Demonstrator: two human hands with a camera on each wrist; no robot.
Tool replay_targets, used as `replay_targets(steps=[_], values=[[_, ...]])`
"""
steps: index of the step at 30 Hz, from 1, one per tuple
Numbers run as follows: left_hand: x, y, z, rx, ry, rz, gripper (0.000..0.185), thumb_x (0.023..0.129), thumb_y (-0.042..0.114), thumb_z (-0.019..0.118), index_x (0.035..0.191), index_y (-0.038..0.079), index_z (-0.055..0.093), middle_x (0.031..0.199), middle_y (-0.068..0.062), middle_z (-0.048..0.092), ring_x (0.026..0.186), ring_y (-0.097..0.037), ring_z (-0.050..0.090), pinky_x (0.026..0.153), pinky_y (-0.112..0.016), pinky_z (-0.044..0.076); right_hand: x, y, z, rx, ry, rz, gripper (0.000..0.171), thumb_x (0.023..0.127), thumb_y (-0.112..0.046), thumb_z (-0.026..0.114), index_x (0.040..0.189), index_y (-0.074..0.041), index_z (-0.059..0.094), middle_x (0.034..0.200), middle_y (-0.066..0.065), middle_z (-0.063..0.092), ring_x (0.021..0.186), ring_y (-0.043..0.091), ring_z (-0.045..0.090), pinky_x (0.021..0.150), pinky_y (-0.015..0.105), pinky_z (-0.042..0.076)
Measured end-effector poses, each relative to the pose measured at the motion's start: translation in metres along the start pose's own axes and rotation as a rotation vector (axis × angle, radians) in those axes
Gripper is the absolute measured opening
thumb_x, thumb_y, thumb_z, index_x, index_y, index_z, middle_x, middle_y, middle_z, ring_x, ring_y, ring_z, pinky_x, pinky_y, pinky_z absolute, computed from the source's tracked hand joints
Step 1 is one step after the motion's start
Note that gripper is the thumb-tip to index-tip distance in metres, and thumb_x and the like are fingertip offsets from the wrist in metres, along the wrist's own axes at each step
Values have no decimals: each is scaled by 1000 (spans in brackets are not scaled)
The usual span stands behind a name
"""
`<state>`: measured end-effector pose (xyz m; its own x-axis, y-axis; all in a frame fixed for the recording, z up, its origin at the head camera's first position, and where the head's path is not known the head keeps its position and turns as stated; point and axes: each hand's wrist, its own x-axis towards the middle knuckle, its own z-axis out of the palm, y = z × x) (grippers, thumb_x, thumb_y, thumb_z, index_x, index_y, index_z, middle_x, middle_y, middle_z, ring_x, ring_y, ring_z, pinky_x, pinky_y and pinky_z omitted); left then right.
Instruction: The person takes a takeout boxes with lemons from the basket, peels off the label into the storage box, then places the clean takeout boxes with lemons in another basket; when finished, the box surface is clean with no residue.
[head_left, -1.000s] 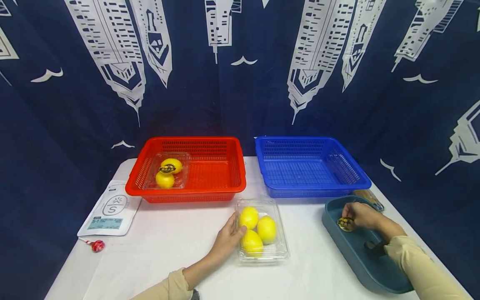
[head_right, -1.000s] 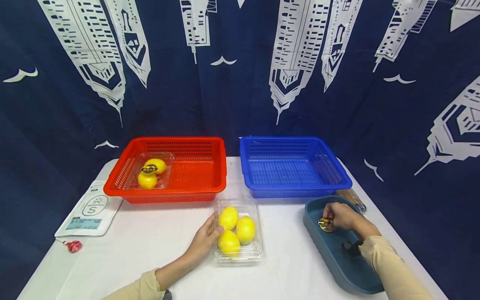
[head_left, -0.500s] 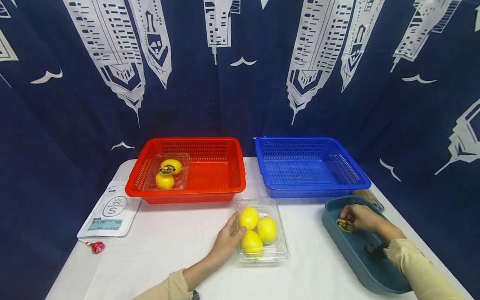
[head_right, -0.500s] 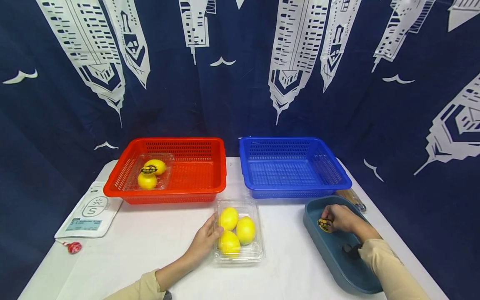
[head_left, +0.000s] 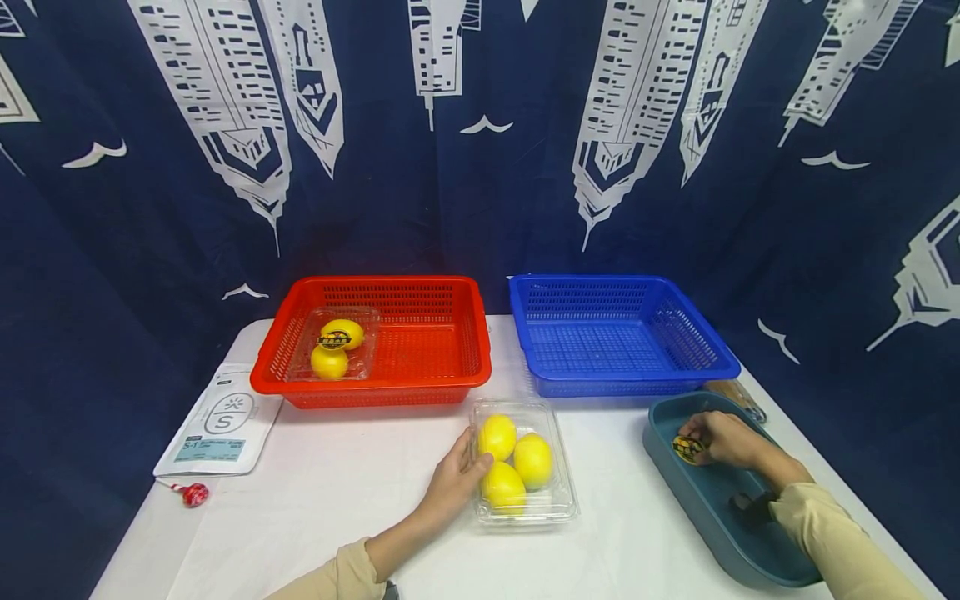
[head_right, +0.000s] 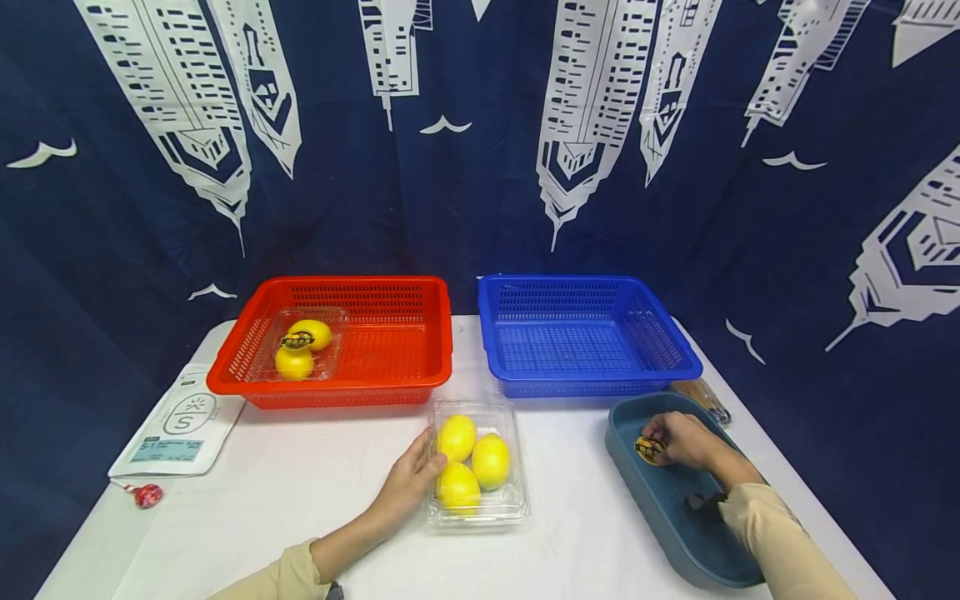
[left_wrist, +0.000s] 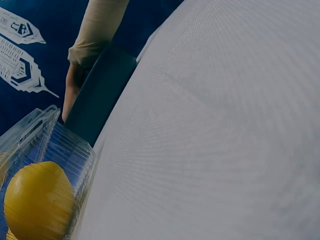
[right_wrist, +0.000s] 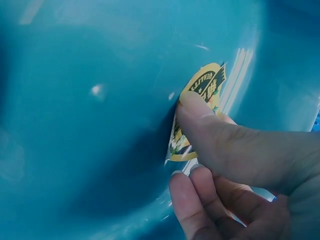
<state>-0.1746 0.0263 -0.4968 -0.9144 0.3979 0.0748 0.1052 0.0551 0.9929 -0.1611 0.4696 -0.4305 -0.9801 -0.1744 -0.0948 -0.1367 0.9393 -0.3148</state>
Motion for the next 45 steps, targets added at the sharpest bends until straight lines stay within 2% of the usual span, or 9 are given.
replay_targets(steps=[12, 21, 25, 30, 34, 39, 45], values=[[1, 0, 0, 16, 2, 3, 72, 97, 23, 55, 150, -11, 19, 158, -26, 20, 147, -40, 21, 117, -45, 23, -5, 2, 2, 12, 42, 18, 36, 61, -1, 83, 94, 2, 69, 85, 4, 68, 76, 12, 59, 62, 25, 48], [-1, -1, 1, 10, -3, -7, 72, 97, 24, 55, 150, -10, 19, 159, -25, 19, 147, -39, 20, 118, -45, 24, -6, 1, -1, 37, 15, 25, 39, 63, -3, 83, 98, 6, 67, 87, 8, 69, 78, 17, 62, 63, 27, 51], [-1, -1, 1, 13, -1, -3, 72, 97, 24, 55, 150, -10, 19, 159, -25, 19, 147, -39, 21, 118, -45, 23, -7, 2, -3, 32, 32, 36, 39, 66, -8, 83, 99, 5, 67, 87, 7, 69, 78, 16, 63, 64, 27, 51], [0, -2, 1, 27, 4, 3, 73, 98, 25, 55, 150, -10, 20, 158, -26, 20, 147, -39, 21, 118, -45, 24, -9, -1, -11, 45, 62, 37, 40, 72, -15, 81, 100, 8, 66, 89, 12, 70, 83, 24, 65, 66, 28, 52], [0, -2, 0, 37, 7, 4, 73, 98, 27, 55, 150, -11, 20, 158, -26, 21, 146, -40, 22, 118, -46, 24, -10, -9, -19, 72, 81, 30, 42, 76, -17, 80, 102, 12, 63, 92, 19, 70, 86, 30, 66, 69, 30, 53], [-1, -2, 0, 55, 23, -3, 72, 98, 30, 54, 150, -9, 23, 157, -25, 24, 146, -38, 25, 118, -47, 24, -11, -25, -28, 84, 131, 15, 45, 78, -18, 78, 105, 14, 63, 96, 22, 70, 88, 31, 67, 69, 26, 53], [0, -1, 1, 98, 50, -14, 69, 100, 33, 52, 150, -7, 26, 157, -22, 28, 145, -37, 28, 118, -47, 25, -13, -57, -39, 93, 175, -4, 49, 80, -21, 78, 110, 14, 62, 101, 21, 69, 89, 28, 66, 70, 23, 53]])
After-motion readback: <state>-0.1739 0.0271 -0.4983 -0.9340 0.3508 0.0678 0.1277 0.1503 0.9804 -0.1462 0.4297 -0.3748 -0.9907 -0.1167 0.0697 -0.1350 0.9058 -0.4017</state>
